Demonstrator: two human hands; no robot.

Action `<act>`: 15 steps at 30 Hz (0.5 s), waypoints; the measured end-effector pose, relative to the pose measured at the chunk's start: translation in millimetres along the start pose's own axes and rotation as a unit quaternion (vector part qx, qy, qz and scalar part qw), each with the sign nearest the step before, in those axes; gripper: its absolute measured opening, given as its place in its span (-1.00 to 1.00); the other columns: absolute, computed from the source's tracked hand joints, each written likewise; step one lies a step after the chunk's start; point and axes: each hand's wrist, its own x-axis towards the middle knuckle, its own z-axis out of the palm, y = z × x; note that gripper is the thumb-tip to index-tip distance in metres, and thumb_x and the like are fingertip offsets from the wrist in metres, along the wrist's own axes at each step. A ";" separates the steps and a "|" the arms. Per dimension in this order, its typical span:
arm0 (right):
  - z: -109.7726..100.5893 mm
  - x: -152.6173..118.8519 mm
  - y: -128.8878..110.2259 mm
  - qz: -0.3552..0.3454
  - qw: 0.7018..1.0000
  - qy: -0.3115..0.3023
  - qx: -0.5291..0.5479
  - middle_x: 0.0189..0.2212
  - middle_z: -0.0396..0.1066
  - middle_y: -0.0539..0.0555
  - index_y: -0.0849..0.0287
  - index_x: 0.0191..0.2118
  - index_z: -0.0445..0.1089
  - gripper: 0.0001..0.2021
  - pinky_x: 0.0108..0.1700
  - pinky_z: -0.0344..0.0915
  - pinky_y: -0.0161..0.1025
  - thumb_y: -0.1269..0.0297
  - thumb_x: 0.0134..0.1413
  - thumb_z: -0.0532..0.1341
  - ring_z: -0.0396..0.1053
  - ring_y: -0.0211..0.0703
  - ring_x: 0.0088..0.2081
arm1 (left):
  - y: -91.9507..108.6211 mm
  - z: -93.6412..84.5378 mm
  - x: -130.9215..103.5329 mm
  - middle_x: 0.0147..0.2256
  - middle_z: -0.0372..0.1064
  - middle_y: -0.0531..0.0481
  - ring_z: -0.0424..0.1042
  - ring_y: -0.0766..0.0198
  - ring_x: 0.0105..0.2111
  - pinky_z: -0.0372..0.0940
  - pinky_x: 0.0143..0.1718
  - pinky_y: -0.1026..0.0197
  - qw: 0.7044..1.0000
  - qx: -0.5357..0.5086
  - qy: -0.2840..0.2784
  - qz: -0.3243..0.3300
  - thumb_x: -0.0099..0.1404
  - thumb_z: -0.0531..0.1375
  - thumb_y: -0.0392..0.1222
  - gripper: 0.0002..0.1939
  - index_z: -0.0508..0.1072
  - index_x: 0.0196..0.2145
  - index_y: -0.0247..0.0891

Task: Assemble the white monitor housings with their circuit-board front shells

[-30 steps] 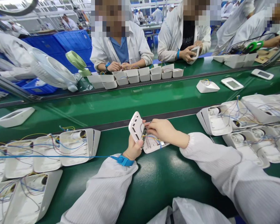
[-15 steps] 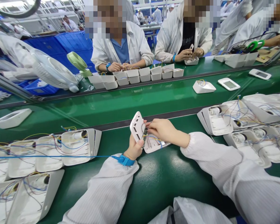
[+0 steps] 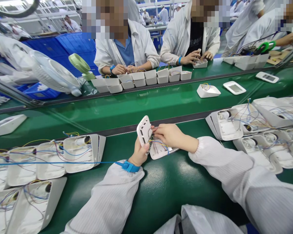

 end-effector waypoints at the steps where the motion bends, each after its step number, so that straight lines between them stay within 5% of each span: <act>1: 0.0 0.1 0.0 -0.002 1.000 -0.002 -0.007 -0.23 0.50 0.10 0.18 -0.12 0.54 -0.73 -0.20 0.19 -0.28 0.25 0.31 0.10 0.41 -0.18 -0.18 | 0.2 0.0 -0.1 0.15 0.30 -0.19 0.30 -0.11 0.16 0.19 0.22 -0.17 1.000 0.000 0.000 -0.005 0.17 0.22 0.19 -0.32 0.31 0.17 -0.17; 15: 1.6 0.0 0.6 -0.017 0.999 -0.018 -0.025 -0.17 0.51 0.12 0.19 -0.15 0.55 -0.74 -0.19 0.22 -0.27 0.30 0.29 0.10 0.43 -0.15 -0.15 | 0.9 -3.8 0.1 0.15 0.31 -0.23 0.29 -0.13 0.16 0.15 0.23 -0.19 0.998 0.045 -0.036 0.002 0.20 0.22 0.11 -0.33 0.30 0.19 -0.24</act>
